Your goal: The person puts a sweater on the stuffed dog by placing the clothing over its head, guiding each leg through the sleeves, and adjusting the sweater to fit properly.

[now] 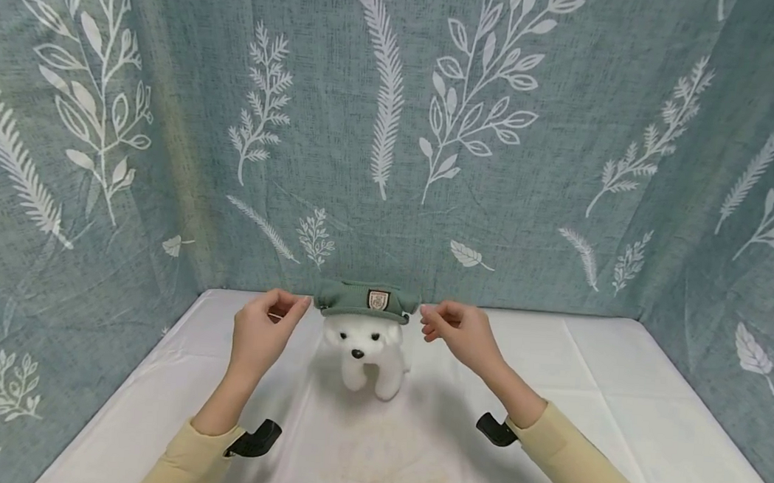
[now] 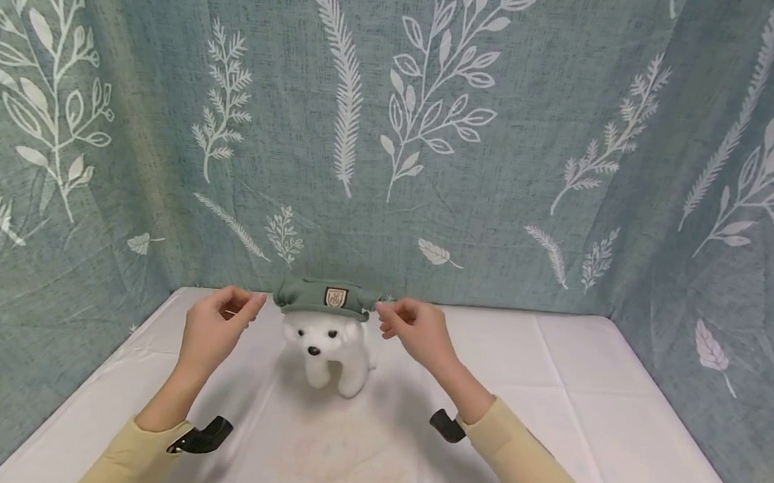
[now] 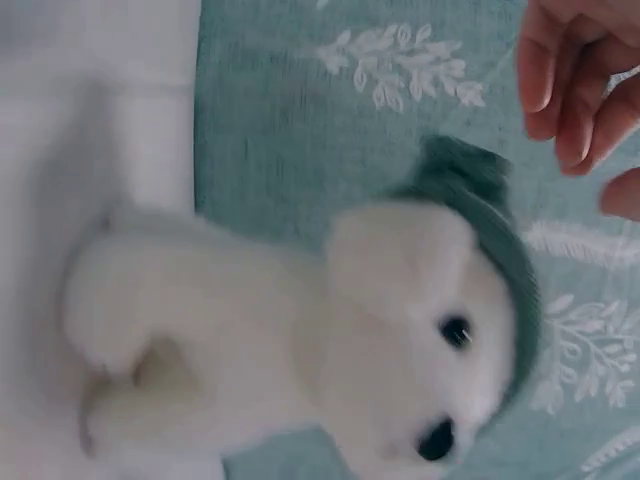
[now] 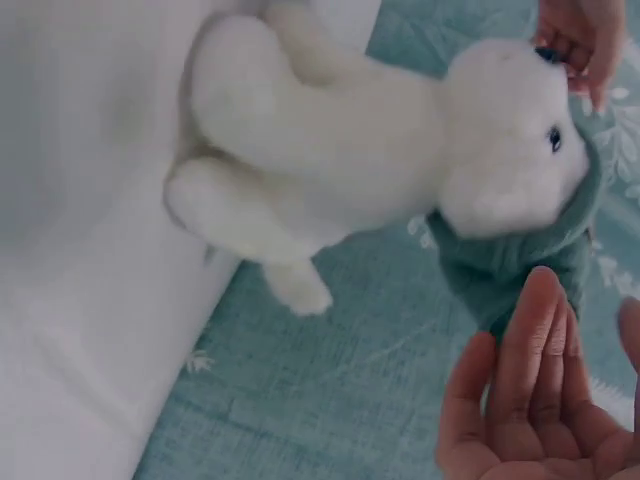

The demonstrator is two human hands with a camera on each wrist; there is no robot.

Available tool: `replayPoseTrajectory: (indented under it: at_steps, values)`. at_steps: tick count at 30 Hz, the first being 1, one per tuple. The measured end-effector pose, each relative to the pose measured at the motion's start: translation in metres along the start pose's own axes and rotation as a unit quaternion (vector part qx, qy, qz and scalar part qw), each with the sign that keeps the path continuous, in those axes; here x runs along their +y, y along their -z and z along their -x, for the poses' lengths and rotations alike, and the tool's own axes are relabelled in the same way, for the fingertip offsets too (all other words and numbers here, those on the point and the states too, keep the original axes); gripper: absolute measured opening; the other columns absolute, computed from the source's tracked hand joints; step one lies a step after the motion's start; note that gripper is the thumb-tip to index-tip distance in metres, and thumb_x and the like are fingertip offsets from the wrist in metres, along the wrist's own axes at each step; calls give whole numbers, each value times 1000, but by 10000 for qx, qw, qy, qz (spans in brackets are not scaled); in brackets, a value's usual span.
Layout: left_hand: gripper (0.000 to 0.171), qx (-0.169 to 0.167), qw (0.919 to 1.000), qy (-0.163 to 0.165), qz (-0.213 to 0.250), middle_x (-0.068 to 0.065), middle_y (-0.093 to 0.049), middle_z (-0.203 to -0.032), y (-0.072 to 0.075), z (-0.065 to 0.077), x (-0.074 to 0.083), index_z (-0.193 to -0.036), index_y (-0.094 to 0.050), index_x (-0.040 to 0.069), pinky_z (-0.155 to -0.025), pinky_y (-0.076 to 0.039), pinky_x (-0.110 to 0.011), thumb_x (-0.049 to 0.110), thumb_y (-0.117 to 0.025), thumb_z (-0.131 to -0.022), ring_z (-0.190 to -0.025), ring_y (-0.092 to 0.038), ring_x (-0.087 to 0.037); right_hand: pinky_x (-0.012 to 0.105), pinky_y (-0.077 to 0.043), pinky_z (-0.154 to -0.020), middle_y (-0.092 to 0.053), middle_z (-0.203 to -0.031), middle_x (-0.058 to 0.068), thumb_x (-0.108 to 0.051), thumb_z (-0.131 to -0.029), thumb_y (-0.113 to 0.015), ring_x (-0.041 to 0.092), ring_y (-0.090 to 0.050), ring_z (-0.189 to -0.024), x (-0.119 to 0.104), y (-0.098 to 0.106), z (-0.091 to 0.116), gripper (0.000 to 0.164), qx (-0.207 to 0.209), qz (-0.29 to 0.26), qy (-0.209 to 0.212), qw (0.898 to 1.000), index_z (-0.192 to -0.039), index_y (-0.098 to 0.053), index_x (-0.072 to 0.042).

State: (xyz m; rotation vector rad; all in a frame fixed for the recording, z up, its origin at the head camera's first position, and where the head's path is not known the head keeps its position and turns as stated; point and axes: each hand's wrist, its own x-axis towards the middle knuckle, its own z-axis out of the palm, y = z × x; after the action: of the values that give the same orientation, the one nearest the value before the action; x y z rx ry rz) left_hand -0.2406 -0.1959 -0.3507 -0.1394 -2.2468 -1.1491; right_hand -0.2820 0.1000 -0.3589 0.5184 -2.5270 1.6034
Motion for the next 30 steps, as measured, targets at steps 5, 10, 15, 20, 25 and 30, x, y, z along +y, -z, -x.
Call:
replayPoseTrajectory:
  at_steps: [5,10,15,20,25,30]
  values:
    - [34,-790,9890,1019,724,-7,-61,-67,-1,4,2,-81,-69,10,-56,-52,-29,43,-65,-88,-62,-59,-23,30,-56,-72,-72,-81,6,-41,-87,-67,18,-70,-74,-7,-6,1,29,-192,-240,-389,9988,-90,-72,-12]
    - [42,-930,9756,1573,1217,-8,-61,-70,-12,1,2,-86,-71,6,-56,-53,-30,48,-66,-86,-65,-58,-22,30,-57,-70,-72,-80,6,-49,-84,-67,18,-70,-72,-15,-10,-6,39,-70,-332,-871,9956,-88,-73,-11]
    - [49,-1172,9514,2234,1766,-2,-59,-65,-20,-2,3,-91,-72,-1,-55,-52,-28,48,-65,-87,-61,-58,-16,30,-58,-70,-72,-77,6,-47,-84,-68,14,-69,-67,-17,-14,-12,43,-356,-673,-1355,9878,-88,-74,-5]
    - [47,-1291,9136,2887,2557,2,-56,-61,-27,-5,4,-92,-70,-3,-54,-50,-24,43,-66,-87,-57,-57,-12,29,-58,-67,-71,-72,2,-43,-83,-70,11,-67,-63,-17,-20,-15,37,-554,-862,-1657,9808,-87,-74,-6]
    - [31,-1290,8796,3374,3096,3,-57,-62,-31,-4,3,-85,-70,5,-54,-50,-22,36,-68,-87,-56,-56,-10,29,-58,-67,-70,-69,0,-32,-83,-72,8,-67,-61,-20,-25,-15,27,-569,-1190,-1832,9742,-86,-73,-5]
    - [14,-1356,8545,3488,3602,4,-59,-64,-31,-2,1,-87,-68,9,-63,-54,-22,22,-64,-91,-62,-62,-10,31,-58,-71,-70,-68,0,-19,-83,-70,9,-68,-63,-23,-27,-14,18,-599,-1509,-1923,9678,-90,-71,-2]
